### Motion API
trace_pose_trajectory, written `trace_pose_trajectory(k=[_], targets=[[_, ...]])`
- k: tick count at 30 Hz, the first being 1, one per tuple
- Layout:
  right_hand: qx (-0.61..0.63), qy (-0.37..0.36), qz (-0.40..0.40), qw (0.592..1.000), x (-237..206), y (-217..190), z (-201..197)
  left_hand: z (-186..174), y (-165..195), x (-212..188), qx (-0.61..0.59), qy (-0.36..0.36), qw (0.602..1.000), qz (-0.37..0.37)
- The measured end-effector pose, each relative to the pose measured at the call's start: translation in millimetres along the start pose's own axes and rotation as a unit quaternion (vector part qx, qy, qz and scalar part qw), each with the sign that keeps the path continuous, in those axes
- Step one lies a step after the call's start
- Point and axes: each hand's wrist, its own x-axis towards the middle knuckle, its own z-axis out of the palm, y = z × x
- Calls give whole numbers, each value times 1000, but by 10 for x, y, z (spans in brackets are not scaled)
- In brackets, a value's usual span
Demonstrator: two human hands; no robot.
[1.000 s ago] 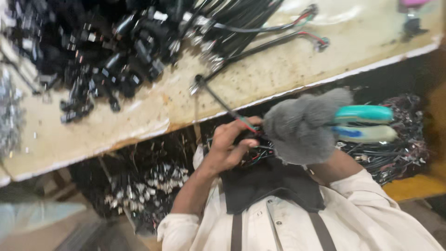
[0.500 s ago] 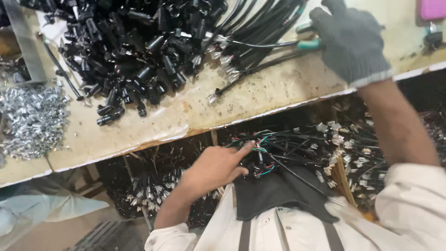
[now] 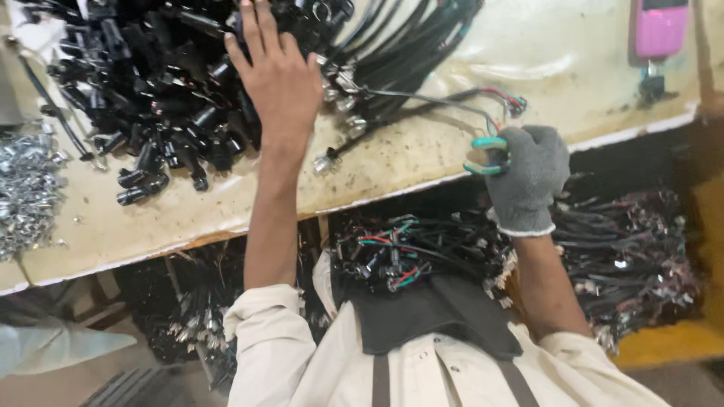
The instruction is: The person sits at a workbench assembling wire connectors. They pick up black connector bodies, strip the insulation from the ends of red and green wires using pliers, insert the wires into the connectors, and place finished connector assemblies on the table, occasionally gathering completed harnesses into a bin.
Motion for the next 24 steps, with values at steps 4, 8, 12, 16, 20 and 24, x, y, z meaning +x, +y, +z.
trace_pose_trajectory(k=[4, 8, 12, 16, 20, 24], targets=[[-1, -36, -35, 999, 22, -1, -7, 102, 13, -25, -36, 18, 999, -27], [-26, -204, -21, 978, 172, -102, -100, 184, 36, 6, -56, 66, 996, -11], [12, -241, -41, 969, 310, 12, -35, 131, 22, -55, -212, 139, 967, 13], [129, -182, -15, 975, 278, 226, 90, -230, 252, -144, -560, 169, 810, -38], [129, -89, -31, 987, 164, 241, 121, -755, 818, -635, -858, -71, 506, -50], [603, -76, 352, 712, -24, 50, -58, -964, 1177, -1288, -864, -335, 374, -45]])
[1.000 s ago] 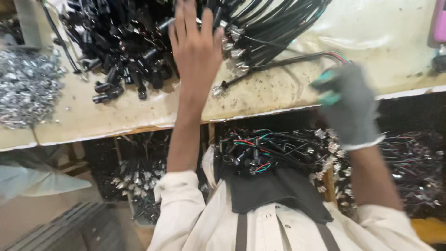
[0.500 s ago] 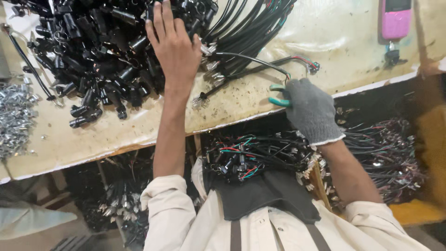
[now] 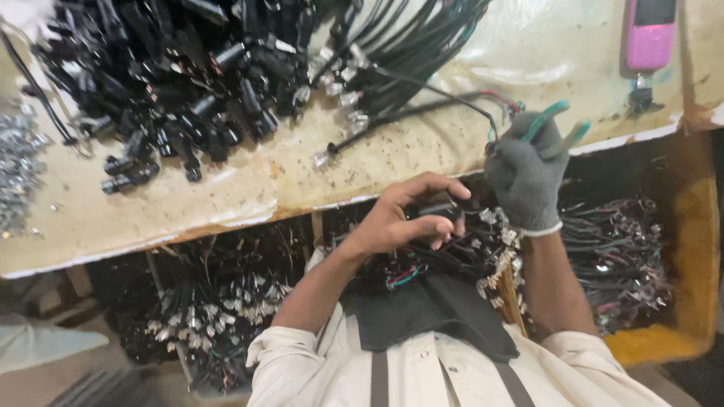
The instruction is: The person sits at a workbench assembling wire connectors. They pick up black connector bodies, strip the insulation from the ends of red and green wires using pliers, insert the wires into the connectors, and place finished connector assemblies on the table, occasionally gathering completed harnesses into a bin.
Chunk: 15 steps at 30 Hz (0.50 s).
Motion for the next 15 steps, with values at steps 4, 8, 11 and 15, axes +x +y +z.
trace_pose_trajectory(k=[4, 8, 11, 15], targets=[[-26, -116, -20, 993, -438, 12, 93, 27, -69, -226, 93, 122, 988, -10], [161, -75, 124, 976, -510, -1, 164, 22, 88, -390, 344, 157, 909, 172], [-230, -242, -201, 921, -471, -120, 236, 51, 139, -487, 261, 169, 950, 10], [-151, -222, -58, 962, -533, -323, 389, 78, 113, -520, 291, 174, 937, 83]])
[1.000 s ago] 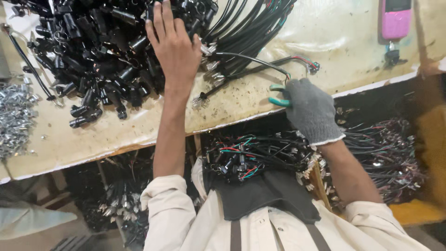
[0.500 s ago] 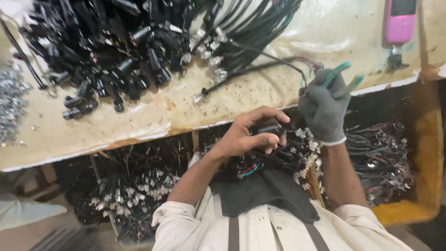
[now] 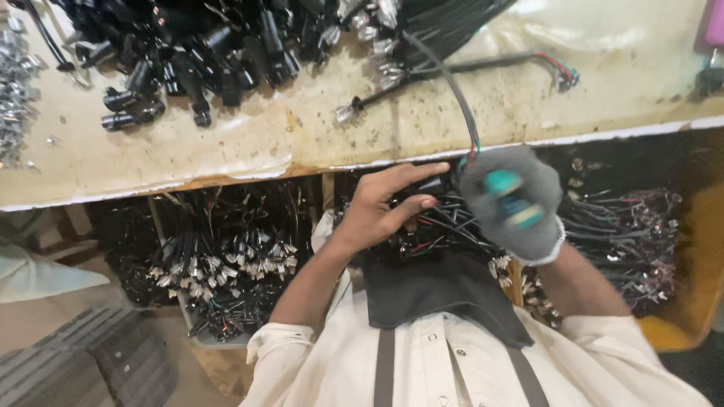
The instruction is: The person sits at a workbench assembling wire connectors. They pick up black connector bodies, strip the insulation from the ends of red and green wires using pliers, insert the wires into the connectors, and place finished connector assemblies on the table, occasionally gathering completed harnesses into a bin.
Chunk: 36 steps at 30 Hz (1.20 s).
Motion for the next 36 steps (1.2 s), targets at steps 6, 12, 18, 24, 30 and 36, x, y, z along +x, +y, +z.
trace_pose_trajectory(k=[6, 12, 18, 24, 30, 36], targets=[[-66, -20, 0, 998, 125, 12, 132, 115, -15, 42, -6, -14, 997, -76], [260, 74, -56, 961, 50, 55, 130, 143, -174, 21, -20, -2, 996, 83], [474, 113, -79, 870, 101, -67, 330, 135, -280, -67, 27, -10, 994, 104], [583, 54, 73, 807, 629, -124, 169, 151, -103, -52, -128, -25, 991, 4], [24, 155, 31, 987, 995, 33, -59, 48, 214, -144, 302, -258, 908, 131], [-656, 117, -61, 743, 786, 279, -785, -220, 407, -287, 475, -214, 834, 179]])
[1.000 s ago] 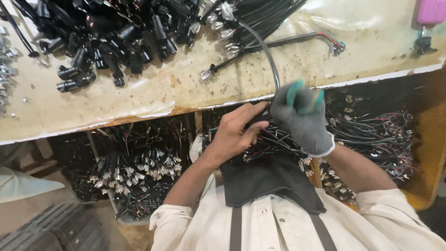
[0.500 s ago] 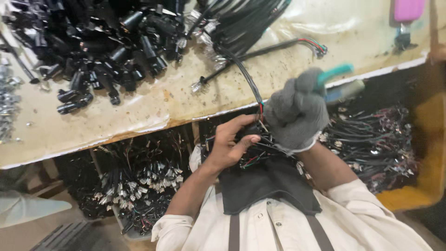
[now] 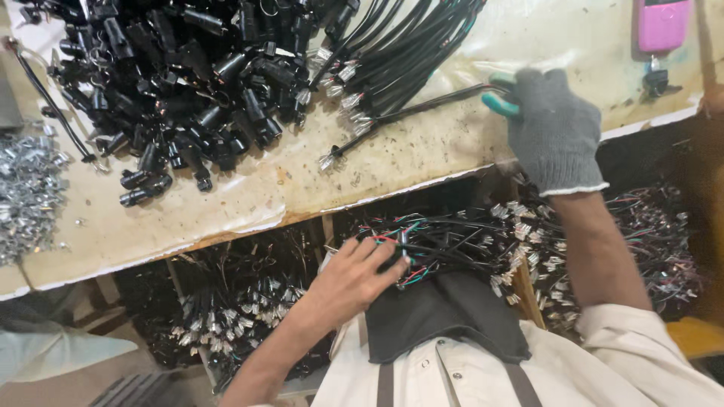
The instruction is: The person sits at a workbench assembling wire connectors. They pick up black connector bodies, strip the insulation from the ends of red and green wires using pliers, insert the wires into the connectors, and place finished connector assemblies on the table, occasionally gathering completed harnesses into a bin.
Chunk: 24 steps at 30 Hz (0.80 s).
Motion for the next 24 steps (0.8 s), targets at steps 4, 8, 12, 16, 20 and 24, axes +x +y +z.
trace_pose_trajectory(k=[4, 8, 12, 16, 20, 24], targets=[[-7, -26, -9, 1000, -152, 131, 84, -30, -74, -78, -224, -23, 972, 64], [-16, -132, 20, 991, -88, 56, 79, -62, -499, 368, -134, 102, 986, 6], [75, -115, -12, 991, 44, 120, 30, -171, -1507, 1286, 210, 324, 918, -94], [159, -7, -3, 987, -65, 182, 91, -159, -2338, 1817, 319, 202, 901, -213], [188, 83, 43, 978, -289, 139, 258, -188, -2438, 1700, 283, 226, 917, -167], [114, 138, 17, 984, -378, 98, 415, -225, -1994, 1232, -188, 413, 888, -75]])
